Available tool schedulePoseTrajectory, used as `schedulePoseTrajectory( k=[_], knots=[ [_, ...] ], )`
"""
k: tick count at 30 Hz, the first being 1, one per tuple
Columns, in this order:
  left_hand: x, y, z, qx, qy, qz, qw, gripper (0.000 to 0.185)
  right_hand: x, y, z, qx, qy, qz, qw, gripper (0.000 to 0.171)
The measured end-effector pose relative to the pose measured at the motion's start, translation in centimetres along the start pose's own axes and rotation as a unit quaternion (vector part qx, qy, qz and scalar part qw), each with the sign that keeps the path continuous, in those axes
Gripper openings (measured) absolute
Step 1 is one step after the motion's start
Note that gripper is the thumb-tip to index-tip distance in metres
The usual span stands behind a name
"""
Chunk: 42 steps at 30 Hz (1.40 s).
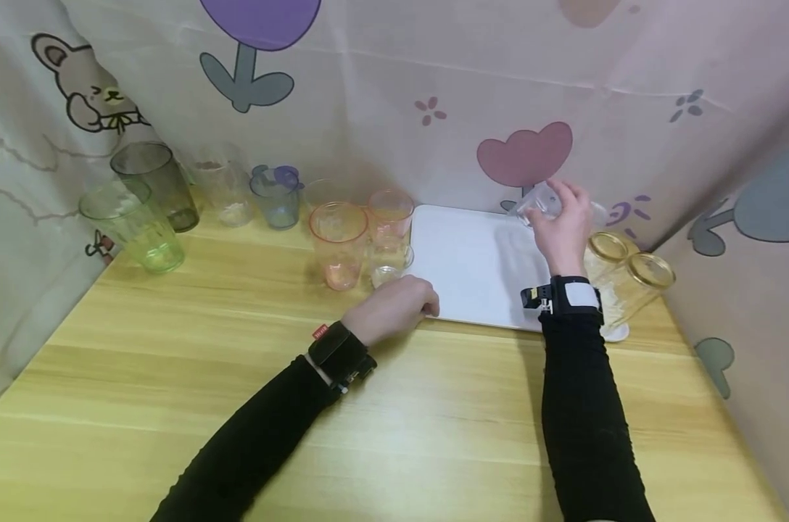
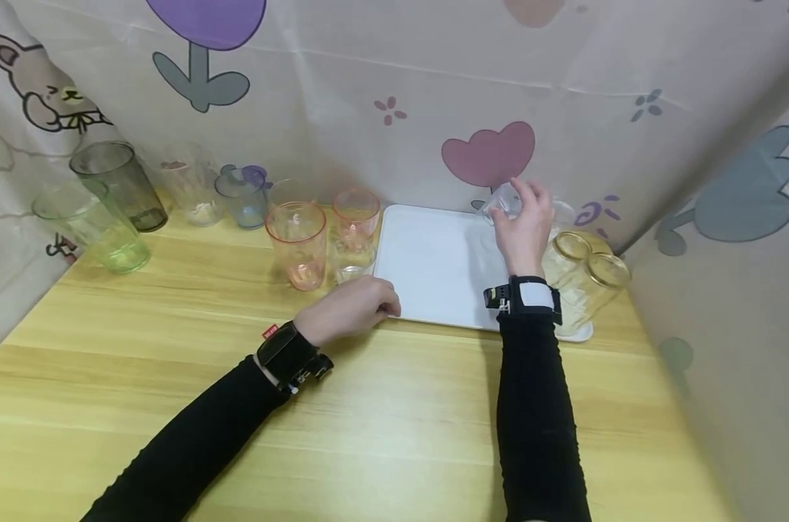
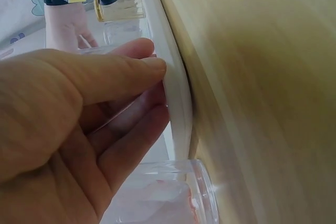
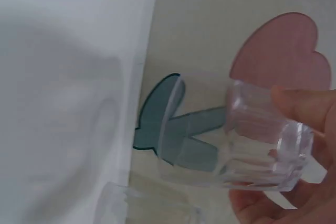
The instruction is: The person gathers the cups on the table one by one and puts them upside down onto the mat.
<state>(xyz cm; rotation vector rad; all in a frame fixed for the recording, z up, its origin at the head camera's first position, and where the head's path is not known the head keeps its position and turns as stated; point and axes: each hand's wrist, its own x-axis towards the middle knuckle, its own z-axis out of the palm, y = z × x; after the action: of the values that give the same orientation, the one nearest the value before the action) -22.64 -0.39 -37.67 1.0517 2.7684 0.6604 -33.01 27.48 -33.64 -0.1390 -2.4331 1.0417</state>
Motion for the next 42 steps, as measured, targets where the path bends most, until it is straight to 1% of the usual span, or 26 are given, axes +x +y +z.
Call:
schedulePoseTrajectory(
  k=[6, 11, 17, 23, 29, 33, 36, 39, 42],
  knots=[
    [0.4, 0.3, 0.2, 0.011, 0.011, 0.024, 0.9996, 0.023, 0.5, 1.1, 0.0, -0.030, -0.035, 0.015, 0.999, 0.059],
    [0.5, 0.6, 0.3, 0.007, 0.011, 0.028, 0.9995, 0.023, 0.8, 1.9, -0.1, -0.049, -0.047, 0.021, 0.997, 0.060],
    [0.7, 0.9, 0.1, 0.013, 0.005, 0.015, 0.9998, 0.022, 1.1, 2.5, -0.2, -0.052, -0.062, 0.027, 0.996, 0.060],
    [0.7, 1.1, 0.2, 0.019, 0.000, 0.005, 0.9998, 0.021, 1.1, 2.9, -0.1, -0.039, -0.093, 0.037, 0.994, 0.061],
    [0.5, 1.0, 0.2, 0.017, -0.006, -0.003, 0.9998, 0.022, 0.9, 2.9, -0.2, -0.050, -0.113, 0.030, 0.992, 0.063],
    [0.3, 0.9, 0.2, 0.013, -0.014, -0.011, 0.9998, 0.023, 0.9, 2.6, -0.3, -0.055, -0.115, 0.019, 0.992, 0.069],
    [0.1, 0.7, 0.2, 0.012, -0.015, -0.015, 0.9997, 0.023, 0.8, 2.1, -0.4, -0.050, -0.103, 0.001, 0.993, 0.070],
    [-0.1, 0.5, 0.0, 0.017, -0.010, -0.011, 0.9997, 0.021, 0.5, 1.1, -0.4, -0.033, -0.085, -0.025, 0.996, 0.068],
    [-0.4, 0.2, -0.3, 0.019, 0.002, -0.004, 0.9998, 0.018, 0.1, -0.1, -0.5, -0.009, -0.069, -0.042, 0.997, 0.065]
  ],
)
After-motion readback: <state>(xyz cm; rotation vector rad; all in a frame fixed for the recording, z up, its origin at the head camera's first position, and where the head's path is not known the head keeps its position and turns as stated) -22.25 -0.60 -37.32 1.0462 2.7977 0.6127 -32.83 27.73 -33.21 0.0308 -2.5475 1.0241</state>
